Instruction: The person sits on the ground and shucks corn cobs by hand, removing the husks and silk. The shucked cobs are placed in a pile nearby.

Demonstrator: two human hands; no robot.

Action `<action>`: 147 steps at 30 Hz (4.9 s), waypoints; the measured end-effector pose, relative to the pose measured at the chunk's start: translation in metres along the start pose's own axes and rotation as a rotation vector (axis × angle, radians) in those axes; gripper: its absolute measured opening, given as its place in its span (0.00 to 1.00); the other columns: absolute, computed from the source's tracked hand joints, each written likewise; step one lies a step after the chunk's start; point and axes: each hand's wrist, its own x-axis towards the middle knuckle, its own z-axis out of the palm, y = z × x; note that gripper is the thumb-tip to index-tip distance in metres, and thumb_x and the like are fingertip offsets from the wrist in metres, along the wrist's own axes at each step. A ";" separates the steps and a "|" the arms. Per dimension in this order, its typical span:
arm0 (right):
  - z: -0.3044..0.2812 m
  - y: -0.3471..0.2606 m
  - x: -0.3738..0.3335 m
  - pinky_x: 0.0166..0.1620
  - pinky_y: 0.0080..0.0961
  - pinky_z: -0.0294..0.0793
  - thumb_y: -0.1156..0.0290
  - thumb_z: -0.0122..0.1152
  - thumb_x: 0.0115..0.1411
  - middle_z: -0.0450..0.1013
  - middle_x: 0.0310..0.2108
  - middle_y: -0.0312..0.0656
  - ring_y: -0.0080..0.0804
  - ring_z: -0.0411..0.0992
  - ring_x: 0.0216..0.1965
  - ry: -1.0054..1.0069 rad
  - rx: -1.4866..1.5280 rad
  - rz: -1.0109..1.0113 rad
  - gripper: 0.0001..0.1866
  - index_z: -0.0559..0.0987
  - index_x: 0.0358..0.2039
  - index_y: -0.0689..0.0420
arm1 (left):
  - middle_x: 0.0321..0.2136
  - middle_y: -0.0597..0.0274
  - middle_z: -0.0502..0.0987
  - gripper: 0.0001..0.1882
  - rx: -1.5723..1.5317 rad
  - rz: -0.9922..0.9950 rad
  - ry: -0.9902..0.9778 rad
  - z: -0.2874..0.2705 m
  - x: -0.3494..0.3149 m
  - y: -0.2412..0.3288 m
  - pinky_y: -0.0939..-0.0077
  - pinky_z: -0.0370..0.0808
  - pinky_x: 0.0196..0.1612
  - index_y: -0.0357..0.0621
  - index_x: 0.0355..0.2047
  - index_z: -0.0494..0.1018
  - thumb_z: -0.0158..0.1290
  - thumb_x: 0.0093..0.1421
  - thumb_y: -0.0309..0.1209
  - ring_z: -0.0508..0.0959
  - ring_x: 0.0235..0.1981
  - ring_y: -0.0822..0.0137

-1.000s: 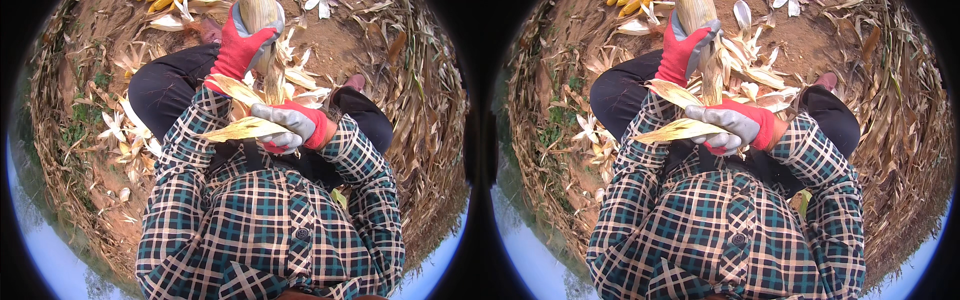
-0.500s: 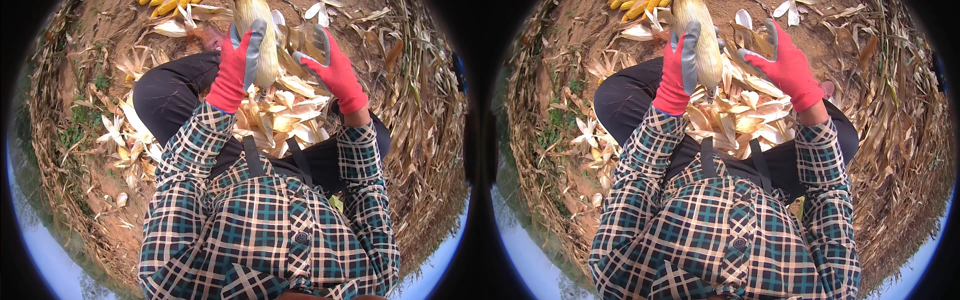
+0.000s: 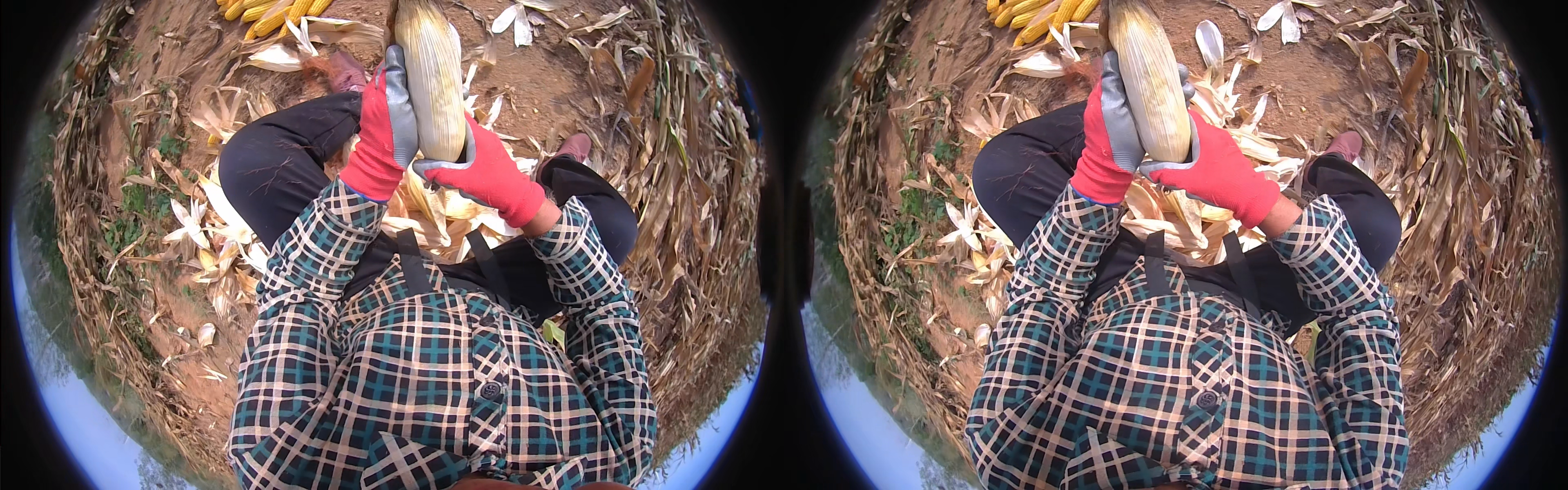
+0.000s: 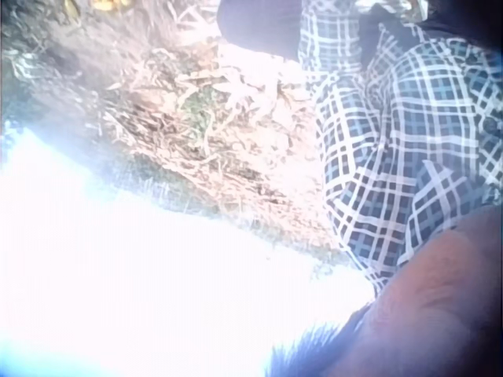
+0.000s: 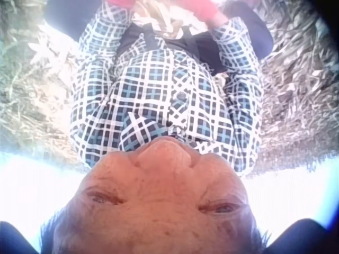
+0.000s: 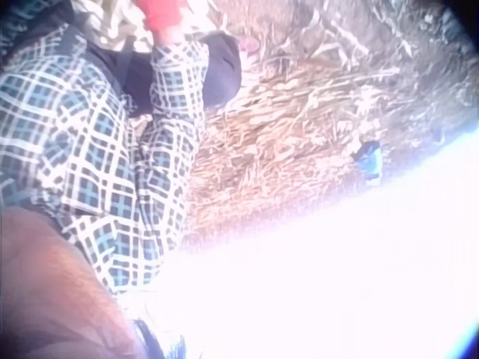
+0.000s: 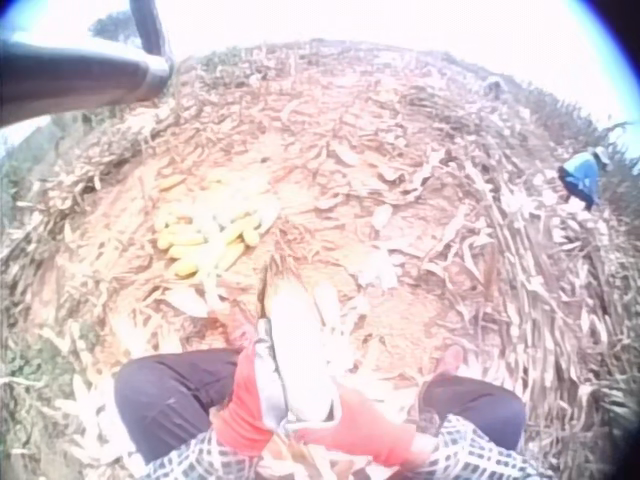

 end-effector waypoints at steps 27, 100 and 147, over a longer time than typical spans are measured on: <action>-0.057 0.009 0.034 0.60 0.40 0.61 0.63 0.51 0.62 0.67 0.53 0.49 0.40 0.64 0.57 0.374 1.092 -0.100 0.21 0.70 0.53 0.58 | 0.38 0.56 0.75 0.20 -0.283 0.015 0.398 -0.016 0.012 0.031 0.69 0.79 0.42 0.41 0.44 0.68 0.44 0.65 0.46 0.79 0.37 0.63; -0.092 0.012 0.039 0.45 0.33 0.75 0.52 0.49 0.64 0.72 0.40 0.48 0.32 0.75 0.37 0.303 0.858 0.102 0.26 0.67 0.51 0.60 | 0.43 0.56 0.74 0.36 0.803 0.401 -0.409 0.021 0.002 0.056 0.71 0.73 0.48 0.41 0.55 0.63 0.65 0.45 0.30 0.76 0.44 0.61; -0.046 -0.007 0.044 0.50 0.32 0.73 0.54 0.55 0.62 0.72 0.44 0.46 0.35 0.72 0.45 0.099 1.035 -0.018 0.24 0.69 0.48 0.62 | 0.31 0.57 0.75 0.25 -0.116 -0.699 -0.359 0.027 -0.032 0.024 0.81 0.76 0.27 0.38 0.45 0.67 0.61 0.53 0.40 0.78 0.28 0.70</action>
